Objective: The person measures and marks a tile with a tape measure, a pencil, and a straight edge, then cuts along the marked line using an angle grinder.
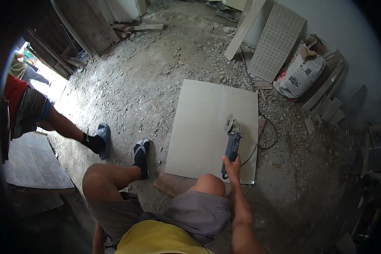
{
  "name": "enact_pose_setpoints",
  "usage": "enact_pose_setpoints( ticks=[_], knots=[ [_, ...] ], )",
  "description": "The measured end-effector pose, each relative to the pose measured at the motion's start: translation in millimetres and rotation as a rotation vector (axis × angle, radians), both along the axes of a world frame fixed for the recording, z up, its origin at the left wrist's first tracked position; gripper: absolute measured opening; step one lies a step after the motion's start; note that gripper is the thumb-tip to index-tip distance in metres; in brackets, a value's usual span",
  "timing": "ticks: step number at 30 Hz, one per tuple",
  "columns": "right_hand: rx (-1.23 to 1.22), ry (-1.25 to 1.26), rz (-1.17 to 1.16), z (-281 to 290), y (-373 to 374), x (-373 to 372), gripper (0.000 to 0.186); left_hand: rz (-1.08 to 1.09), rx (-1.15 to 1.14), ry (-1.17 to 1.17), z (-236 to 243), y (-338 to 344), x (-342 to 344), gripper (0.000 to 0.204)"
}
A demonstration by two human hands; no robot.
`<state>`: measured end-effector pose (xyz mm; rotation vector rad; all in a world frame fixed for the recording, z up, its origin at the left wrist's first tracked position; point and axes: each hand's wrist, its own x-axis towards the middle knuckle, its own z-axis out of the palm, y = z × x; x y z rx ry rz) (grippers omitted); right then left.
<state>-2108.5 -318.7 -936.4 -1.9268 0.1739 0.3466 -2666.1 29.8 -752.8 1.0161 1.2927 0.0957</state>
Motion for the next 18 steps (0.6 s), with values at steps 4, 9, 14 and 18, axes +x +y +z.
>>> enact_pose_setpoints(
  ticks=[4, 9, 14, 18],
  knots=[
    [-0.050, -0.016, 0.029, -9.0, 9.1, 2.3, 0.045, -0.028, 0.053, 0.022, -7.6, 10.7, -7.9, 0.055],
    [-0.085, -0.054, 0.020, -24.3, -12.5, 5.9, 0.051, 0.211, -0.166, -0.288, 11.1, 15.2, 40.0, 0.052],
    [-0.046, 0.032, 0.046, -9.3, 8.5, -3.2, 0.056, 0.327, -0.106, -0.186, 18.6, 19.8, 44.2, 0.050],
    [-0.125, 0.014, 0.050, -8.1, 0.6, -3.9, 0.058, 0.279, -0.086, -0.169, -1.0, 20.8, 39.5, 0.048]
  ],
)
